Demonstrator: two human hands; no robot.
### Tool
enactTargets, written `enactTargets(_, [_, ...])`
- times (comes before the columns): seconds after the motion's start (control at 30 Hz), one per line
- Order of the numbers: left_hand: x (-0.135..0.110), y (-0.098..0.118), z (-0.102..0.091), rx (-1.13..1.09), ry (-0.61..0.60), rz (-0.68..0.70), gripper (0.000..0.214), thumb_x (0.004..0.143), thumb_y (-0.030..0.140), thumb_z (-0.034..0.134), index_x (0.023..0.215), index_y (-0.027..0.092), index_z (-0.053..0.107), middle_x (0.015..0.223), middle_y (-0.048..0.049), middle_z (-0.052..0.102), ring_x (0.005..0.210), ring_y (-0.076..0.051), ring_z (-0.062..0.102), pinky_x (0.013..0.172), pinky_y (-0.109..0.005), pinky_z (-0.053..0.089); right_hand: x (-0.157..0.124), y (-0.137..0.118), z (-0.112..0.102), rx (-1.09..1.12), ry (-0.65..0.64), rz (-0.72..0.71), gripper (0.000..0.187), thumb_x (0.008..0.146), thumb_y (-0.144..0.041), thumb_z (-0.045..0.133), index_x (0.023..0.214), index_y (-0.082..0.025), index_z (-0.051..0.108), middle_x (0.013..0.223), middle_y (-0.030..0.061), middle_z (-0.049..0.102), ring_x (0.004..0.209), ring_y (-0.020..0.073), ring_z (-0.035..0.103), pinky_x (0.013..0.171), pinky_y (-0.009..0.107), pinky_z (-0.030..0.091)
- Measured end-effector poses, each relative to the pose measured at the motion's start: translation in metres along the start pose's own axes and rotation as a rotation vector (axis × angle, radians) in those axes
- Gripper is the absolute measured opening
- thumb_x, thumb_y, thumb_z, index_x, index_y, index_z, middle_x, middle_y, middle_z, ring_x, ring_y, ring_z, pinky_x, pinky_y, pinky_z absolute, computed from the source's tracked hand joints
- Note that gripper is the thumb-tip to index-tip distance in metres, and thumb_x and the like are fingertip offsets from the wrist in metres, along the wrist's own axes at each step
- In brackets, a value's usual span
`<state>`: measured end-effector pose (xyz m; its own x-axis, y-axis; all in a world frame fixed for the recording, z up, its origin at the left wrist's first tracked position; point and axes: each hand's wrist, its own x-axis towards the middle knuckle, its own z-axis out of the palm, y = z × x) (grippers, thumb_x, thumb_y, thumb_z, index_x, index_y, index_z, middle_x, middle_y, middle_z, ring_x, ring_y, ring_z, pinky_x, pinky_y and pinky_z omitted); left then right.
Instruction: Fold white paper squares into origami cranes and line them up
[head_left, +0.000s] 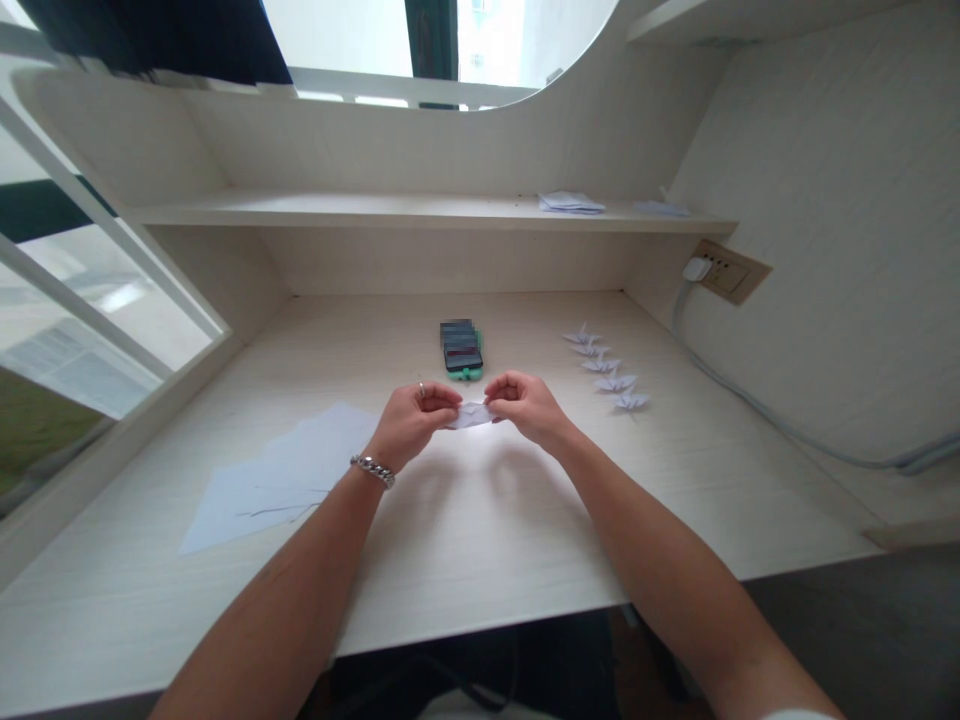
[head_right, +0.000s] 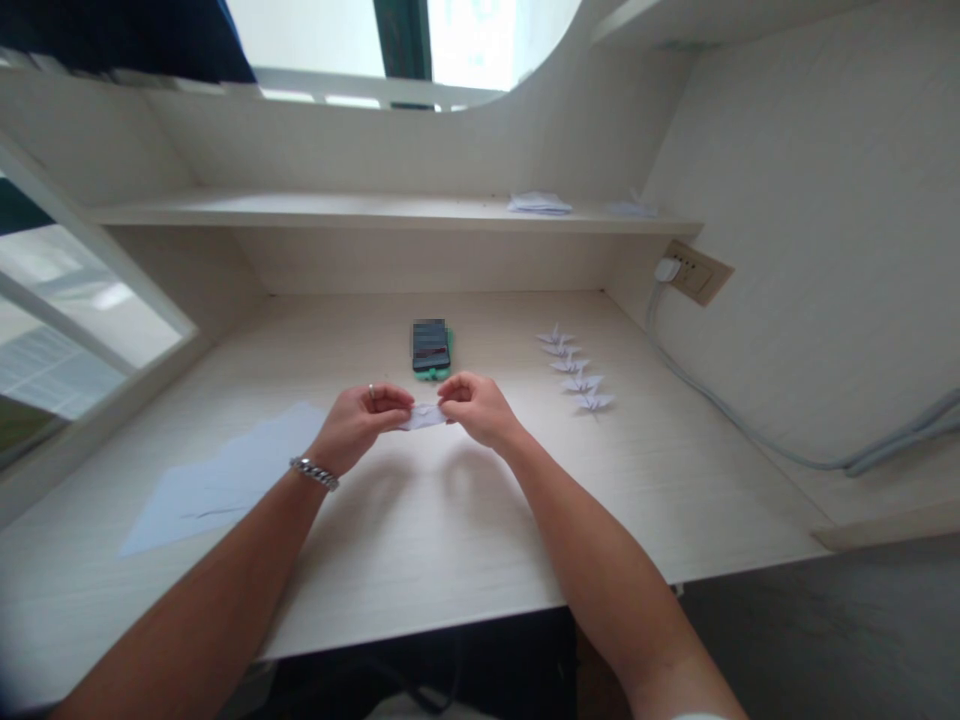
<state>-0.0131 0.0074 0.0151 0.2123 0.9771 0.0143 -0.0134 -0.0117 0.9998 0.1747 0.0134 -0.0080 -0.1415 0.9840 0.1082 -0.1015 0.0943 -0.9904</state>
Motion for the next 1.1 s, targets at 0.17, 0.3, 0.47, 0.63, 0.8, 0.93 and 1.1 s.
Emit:
enactTargets(0.17, [0.002,-0.005,0.0,-0.03,0.099,0.03,0.022,0.055,0.018,0.078,0.075,0.011,0.069,0.07,-0.0045,0.072,0.066,-0.017,0.068,0.07,-0.031,0.057,-0.002,-0.008,0.003,0.049,0.124,0.046,0.025,0.065,-0.028,0.072,0.084,-0.017,0.06,0.07,-0.0001,0.065,0.062,0.0125,0.063,0.056,0.025,0.051])
enactTargets(0.3, [0.004,-0.008,0.003,-0.116,0.162,0.035,0.025,0.056,0.018,0.078,0.077,0.011,0.068,0.071,-0.0043,0.072,0.068,-0.017,0.069,0.076,-0.034,0.058,-0.005,-0.009,0.009,0.095,0.077,0.095,0.043,0.063,-0.035,0.079,0.095,-0.018,0.057,0.074,0.0009,0.067,0.067,0.0139,0.065,0.057,0.025,0.051])
enactTargets(0.47, [0.003,-0.009,0.007,-0.168,0.13,0.034,0.026,0.056,0.015,0.078,0.079,0.011,0.067,0.072,-0.0043,0.072,0.069,-0.017,0.069,0.077,-0.035,0.058,-0.006,-0.003,0.013,0.06,0.0,0.056,0.048,0.059,-0.032,0.08,0.099,-0.019,0.056,0.072,-0.0012,0.067,0.067,0.014,0.064,0.058,0.025,0.05])
enactTargets(0.63, [-0.001,-0.008,0.009,-0.159,0.015,0.017,0.03,0.058,0.016,0.077,0.085,0.011,0.066,0.071,-0.0055,0.073,0.071,-0.019,0.07,0.075,-0.035,0.057,-0.005,-0.005,0.01,0.093,0.084,0.06,0.045,0.06,-0.03,0.077,0.097,-0.018,0.055,0.071,-0.0019,0.066,0.065,0.0138,0.065,0.058,0.024,0.048])
enactTargets(0.8, [0.001,-0.012,0.006,-0.029,0.014,0.118,0.029,0.061,0.018,0.077,0.088,0.012,0.067,0.079,-0.0071,0.073,0.073,-0.019,0.07,0.075,-0.035,0.057,-0.005,-0.01,0.008,0.129,0.097,0.078,0.044,0.058,-0.025,0.075,0.097,-0.019,0.054,0.068,-0.0049,0.063,0.061,0.0122,0.063,0.055,0.023,0.048])
enactTargets(0.93, [0.002,-0.016,0.002,0.125,0.025,0.305,0.032,0.07,0.024,0.075,0.1,0.016,0.07,0.099,-0.0098,0.072,0.086,-0.02,0.068,0.077,-0.034,0.057,-0.007,-0.013,0.009,0.17,0.056,0.12,0.048,0.057,-0.02,0.074,0.099,-0.02,0.053,0.063,-0.008,0.059,0.055,0.011,0.06,0.053,0.024,0.049])
enactTargets(1.1, [-0.001,-0.015,0.001,0.166,-0.026,0.421,0.023,0.073,0.03,0.074,0.093,0.019,0.075,0.121,-0.0118,0.064,0.107,-0.024,0.063,0.085,-0.035,0.056,-0.011,-0.015,0.008,0.205,-0.067,0.178,0.051,0.058,-0.018,0.073,0.105,-0.02,0.053,0.062,-0.0081,0.059,0.053,0.0103,0.058,0.055,0.027,0.05])
